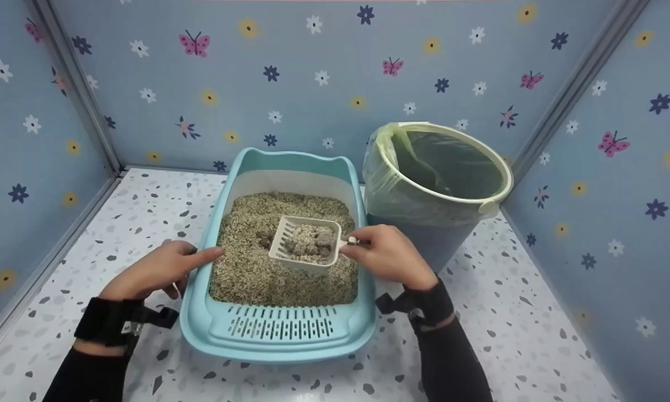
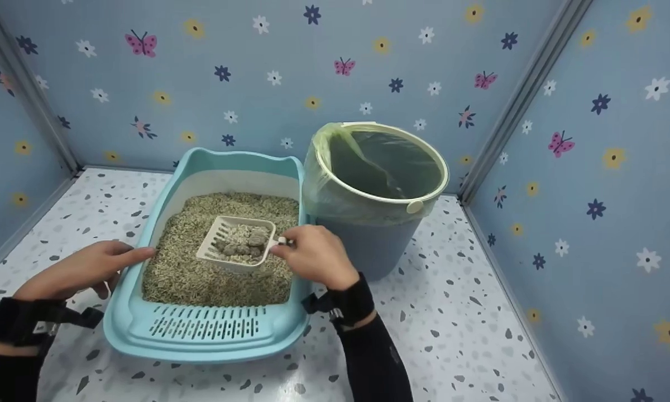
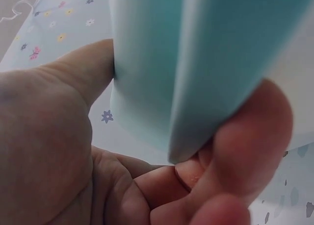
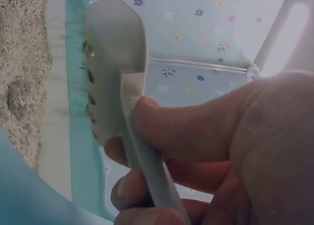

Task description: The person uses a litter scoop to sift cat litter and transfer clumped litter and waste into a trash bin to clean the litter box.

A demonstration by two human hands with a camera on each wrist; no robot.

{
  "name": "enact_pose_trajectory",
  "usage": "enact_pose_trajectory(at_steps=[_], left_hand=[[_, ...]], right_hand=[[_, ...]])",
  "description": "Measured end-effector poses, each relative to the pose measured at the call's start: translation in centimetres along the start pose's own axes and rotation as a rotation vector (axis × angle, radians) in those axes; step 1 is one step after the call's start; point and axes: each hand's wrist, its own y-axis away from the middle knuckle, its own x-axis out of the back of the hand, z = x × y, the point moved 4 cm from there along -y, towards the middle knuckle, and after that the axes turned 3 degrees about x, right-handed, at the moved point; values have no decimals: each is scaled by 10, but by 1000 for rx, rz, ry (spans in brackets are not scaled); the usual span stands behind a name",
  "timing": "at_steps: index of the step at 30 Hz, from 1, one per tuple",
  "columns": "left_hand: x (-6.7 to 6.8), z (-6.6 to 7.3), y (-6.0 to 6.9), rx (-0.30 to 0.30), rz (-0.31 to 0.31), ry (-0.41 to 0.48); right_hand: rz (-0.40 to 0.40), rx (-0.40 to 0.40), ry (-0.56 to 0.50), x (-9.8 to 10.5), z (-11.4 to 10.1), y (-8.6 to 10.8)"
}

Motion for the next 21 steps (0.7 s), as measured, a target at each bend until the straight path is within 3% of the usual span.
enact_pose_trajectory(at_steps=[3, 9, 14, 21], left_hand=[[-1, 0, 0, -6, -2, 2], [1, 2, 2, 3, 6, -6], [3, 4, 3, -6, 8, -13], [2, -1, 2, -6, 10, -4]], right_hand=[[42, -34, 23, 7, 2, 5], [-17, -11, 29, 1, 0, 1], [20, -22, 39, 11, 2, 6], [-21, 9, 16, -3, -3, -2]])
